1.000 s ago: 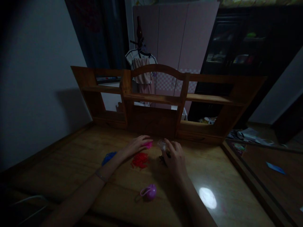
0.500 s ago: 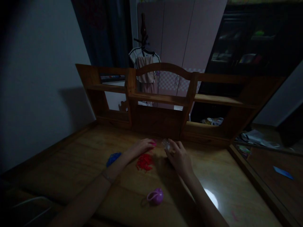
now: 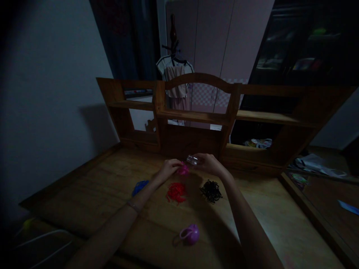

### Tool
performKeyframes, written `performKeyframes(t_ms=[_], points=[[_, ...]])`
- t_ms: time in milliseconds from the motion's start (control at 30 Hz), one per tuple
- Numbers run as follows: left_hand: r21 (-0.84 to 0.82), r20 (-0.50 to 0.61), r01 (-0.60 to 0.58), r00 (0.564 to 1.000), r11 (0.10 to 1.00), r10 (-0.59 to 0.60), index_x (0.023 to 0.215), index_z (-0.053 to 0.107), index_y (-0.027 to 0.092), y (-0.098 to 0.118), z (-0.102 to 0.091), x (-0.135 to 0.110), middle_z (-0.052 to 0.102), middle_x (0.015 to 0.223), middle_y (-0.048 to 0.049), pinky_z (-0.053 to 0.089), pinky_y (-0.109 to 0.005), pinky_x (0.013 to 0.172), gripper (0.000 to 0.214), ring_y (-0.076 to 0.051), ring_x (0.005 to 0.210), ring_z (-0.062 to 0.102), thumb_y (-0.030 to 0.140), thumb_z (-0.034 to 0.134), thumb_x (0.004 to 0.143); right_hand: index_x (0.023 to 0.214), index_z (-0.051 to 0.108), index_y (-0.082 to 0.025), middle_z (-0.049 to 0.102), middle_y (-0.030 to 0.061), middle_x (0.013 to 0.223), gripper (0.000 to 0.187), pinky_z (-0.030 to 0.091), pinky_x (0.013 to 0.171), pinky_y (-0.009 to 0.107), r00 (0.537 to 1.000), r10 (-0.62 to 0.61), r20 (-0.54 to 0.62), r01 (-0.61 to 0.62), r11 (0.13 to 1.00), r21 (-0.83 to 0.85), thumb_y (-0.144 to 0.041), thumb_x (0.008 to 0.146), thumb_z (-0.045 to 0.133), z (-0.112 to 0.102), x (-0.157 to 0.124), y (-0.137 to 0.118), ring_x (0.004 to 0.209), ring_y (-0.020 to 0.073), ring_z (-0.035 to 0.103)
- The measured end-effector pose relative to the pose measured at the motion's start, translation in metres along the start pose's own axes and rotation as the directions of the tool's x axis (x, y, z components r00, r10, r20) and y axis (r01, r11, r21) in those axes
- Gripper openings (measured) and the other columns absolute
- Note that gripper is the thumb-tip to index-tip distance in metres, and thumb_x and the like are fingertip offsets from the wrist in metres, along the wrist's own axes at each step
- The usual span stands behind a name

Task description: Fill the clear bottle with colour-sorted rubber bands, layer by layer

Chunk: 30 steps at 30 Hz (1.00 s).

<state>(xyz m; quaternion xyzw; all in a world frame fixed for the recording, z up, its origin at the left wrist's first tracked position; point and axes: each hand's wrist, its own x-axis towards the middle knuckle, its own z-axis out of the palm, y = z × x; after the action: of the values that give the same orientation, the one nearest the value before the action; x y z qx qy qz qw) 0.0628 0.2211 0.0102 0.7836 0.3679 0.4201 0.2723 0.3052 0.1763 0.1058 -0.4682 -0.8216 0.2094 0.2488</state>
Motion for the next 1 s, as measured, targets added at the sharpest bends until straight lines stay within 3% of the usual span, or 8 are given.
performKeyframes(t_ms=[233, 533, 767, 1000], points=[[-0.172, -0.141, 0.18, 0.969, 0.969, -0.205, 0.083, 0.076, 0.018, -0.014, 0.004, 0.004, 0.075, 0.087, -0.006, 0.052, -0.03, 0.076, 0.013, -0.019, 0.081, 0.069, 0.024, 0.073, 0.072, 0.118, 0.067, -0.022, 0.073, 0.0015, 0.092, 0.045, 0.049, 0.07, 0.025, 0.999, 0.035, 0.022, -0.034, 0.998, -0.046, -0.03, 0.073, 0.07, 0.013, 0.008, 0.024, 0.08, 0.0189, 0.067], [-0.492, -0.126, 0.274, 0.917, 0.826, -0.379, 0.09, 0.074, 0.01, -0.013, -0.005, 0.005, 0.075, 0.092, -0.0131, 0.056, -0.031, 0.071, 0.042, -0.021, 0.079, 0.07, 0.042, 0.082, 0.063, 0.117, 0.068, -0.027, 0.074, 0.0008, 0.098, 0.045, 0.049, 0.076, 0.026, 0.999, 0.03, 0.016, -0.029, 0.998, -0.047, -0.025, 0.072, 0.071, 0.03, 0.014, 0.032, 0.086, 0.02, 0.068], [-0.583, -0.068, 0.321, 0.896, 0.746, -0.438, 0.09, 0.075, 0.011, -0.014, -0.004, 0.005, 0.075, 0.095, -0.0131, 0.057, -0.031, 0.073, 0.046, -0.02, 0.081, 0.07, 0.042, 0.086, 0.058, 0.121, 0.065, -0.031, 0.071, 0.003, 0.109, 0.047, 0.048, 0.082, 0.028, 0.997, 0.028, -0.068, -0.042, 0.977, -0.211, -0.032, 0.075, 0.072, 0.045, 0.017, 0.026, 0.095, 0.0223, 0.066], [-0.573, -0.042, 0.319, 0.908, 0.755, -0.416, 0.086, 0.076, 0.011, -0.006, -0.005, 0.005, 0.075, 0.091, -0.0118, 0.056, -0.031, 0.073, 0.044, -0.021, 0.079, 0.069, 0.042, 0.086, 0.056, 0.125, 0.062, -0.031, 0.068, 0.0032, 0.108, 0.043, 0.044, 0.078, 0.025, 0.995, -0.017, -0.102, -0.018, 0.945, -0.326, -0.03, 0.082, 0.066, 0.054, 0.016, 0.011, 0.094, 0.0193, 0.065]])
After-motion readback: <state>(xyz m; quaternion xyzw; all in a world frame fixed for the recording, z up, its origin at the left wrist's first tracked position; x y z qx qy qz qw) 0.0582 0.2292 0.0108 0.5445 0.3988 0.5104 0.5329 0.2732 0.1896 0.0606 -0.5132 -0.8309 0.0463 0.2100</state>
